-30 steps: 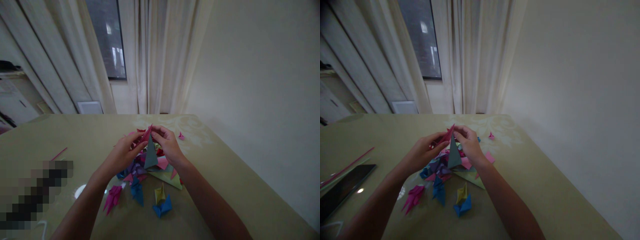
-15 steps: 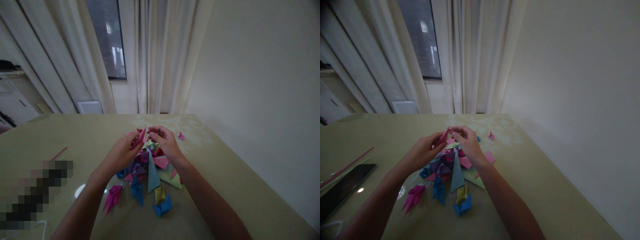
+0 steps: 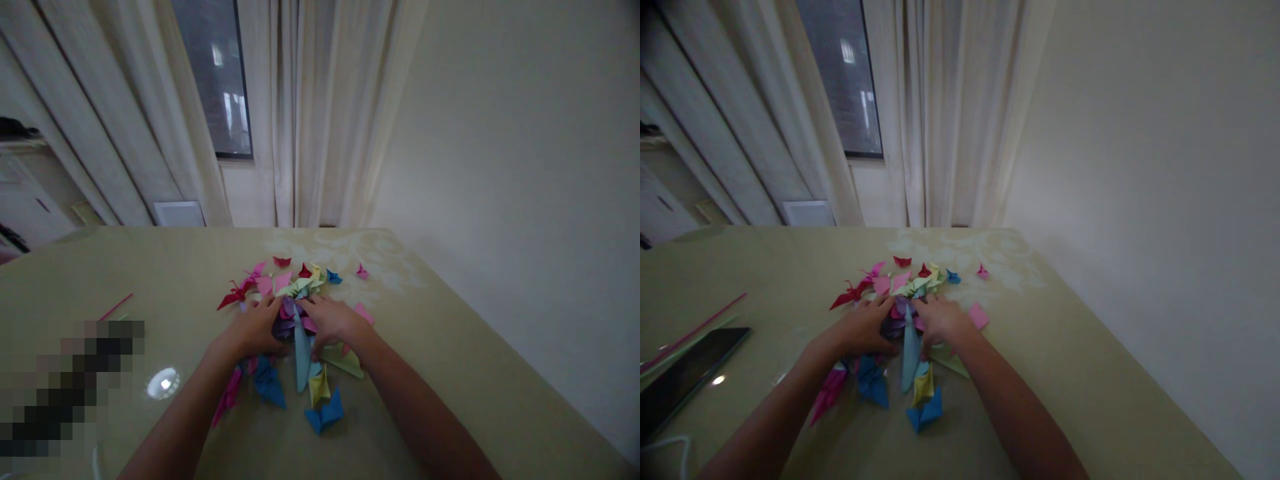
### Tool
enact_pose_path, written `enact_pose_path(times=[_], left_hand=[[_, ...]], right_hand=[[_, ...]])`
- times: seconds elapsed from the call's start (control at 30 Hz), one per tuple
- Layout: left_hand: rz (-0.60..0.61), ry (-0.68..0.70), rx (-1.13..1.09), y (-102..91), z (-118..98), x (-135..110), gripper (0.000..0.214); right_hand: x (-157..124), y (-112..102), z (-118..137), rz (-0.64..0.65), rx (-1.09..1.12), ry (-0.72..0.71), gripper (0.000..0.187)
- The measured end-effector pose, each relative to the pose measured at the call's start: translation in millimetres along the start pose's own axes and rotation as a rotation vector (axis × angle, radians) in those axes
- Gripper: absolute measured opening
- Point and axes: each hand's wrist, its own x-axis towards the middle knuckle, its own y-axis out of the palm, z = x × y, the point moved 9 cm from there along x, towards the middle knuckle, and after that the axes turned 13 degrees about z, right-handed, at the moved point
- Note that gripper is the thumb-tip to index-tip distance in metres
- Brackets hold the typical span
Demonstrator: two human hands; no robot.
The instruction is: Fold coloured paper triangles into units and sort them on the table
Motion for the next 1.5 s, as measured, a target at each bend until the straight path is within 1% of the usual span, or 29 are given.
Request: enact_pose_path(times=[0.1, 0.17, 0.3, 0.4, 0.47, 0.53, 0.57, 0.63, 0.67, 0.73, 0.8, 0.87, 0.97, 1.03, 1.1, 1.2, 1.3, 1.37, 1.5], left_hand=[[-0.068, 0.052, 0.009, -7.4, 2.7, 2.0, 0.072], [-0.093, 0.061, 0.008, -11.3, 6.5, 3.2, 0.057], [-0.143, 0.082, -0.069, -23.2, 10.5, 2.4, 0.042], [-0.233, 0.200, -0.177, -43.8, 3.1, -9.1, 0.038], [-0.281, 0.294, -0.255, -56.9, -2.7, -20.9, 0.038], [-0.278, 0.348, -0.288, -62.3, -6.2, -30.3, 0.045], [-0.255, 0.348, -0.278, -61.2, -6.8, -32.6, 0.051], [-0.191, 0.312, -0.224, -54.6, -6.0, -33.4, 0.061], [-0.183, 0.290, -0.198, -52.5, -5.1, -33.4, 0.063], [-0.230, 0.276, -0.184, -55.3, -5.2, -35.3, 0.065], [-0.319, 0.316, -0.233, -64.9, -9.6, -40.8, 0.067], [-0.354, 0.389, -0.343, -73.7, -17.6, -47.1, 0.069], [-0.312, 0.505, -0.599, -81.2, -31.2, -53.3, 0.071], [-0.293, 0.545, -0.758, -83.1, -36.9, -54.2, 0.072], [-0.302, 0.547, -0.861, -83.1, -37.8, -52.3, 0.075], [-0.320, 0.544, -0.921, -81.8, -35.9, -47.3, 0.078], [-0.371, 0.539, -0.900, -84.9, -32.6, -45.7, 0.069], [-0.399, 0.549, -0.898, -88.7, -32.0, -46.9, 0.061], [-0.378, 0.580, -0.941, -92.5, -35.0, -48.9, 0.046]], right_hand=[[1.5, 0.0, 0.2, -0.006, -0.061, -0.012, 0.118], [0.9, -2.5, -2.6, -0.040, -0.087, -0.017, 0.104], [-3.3, -11.5, -10.8, -0.123, -0.103, 0.017, 0.067], [-11.8, -25.6, -11.8, -0.187, -0.075, -0.006, 0.044], [-21.9, -40.7, -10.4, -0.261, -0.034, -0.047, 0.034], [-35.2, -57.7, -6.1, -0.355, 0.021, -0.126, 0.035], [-42.8, -66.1, -3.4, -0.410, 0.053, -0.170, 0.038], [-57.8, -81.6, 0.5, -0.528, 0.124, -0.236, 0.045], [-64.6, -88.0, 1.4, -0.588, 0.162, -0.253, 0.046], [-74.8, -96.5, 4.2, -0.685, 0.238, -0.282, 0.047], [-79.1, -99.3, 11.1, -0.725, 0.287, -0.335, 0.047], [-78.9, -98.1, 20.0, -0.721, 0.318, -0.394, 0.044], [-76.5, -94.8, 32.7, -0.696, 0.404, -0.505, 0.042], [-75.7, -93.5, 38.4, -0.694, 0.476, -0.572, 0.044], [-74.3, -92.5, 41.2, -0.697, 0.527, -0.602, 0.044], [-70.5, -90.2, 41.4, -0.688, 0.601, -0.620, 0.045], [-67.4, -87.5, 42.4, -0.674, 0.629, -0.638, 0.048], [-65.9, -85.6, 43.8, -0.674, 0.587, -0.620, 0.053], [-60.6, -80.9, 45.6, -0.650, 0.492, -0.542, 0.065]])
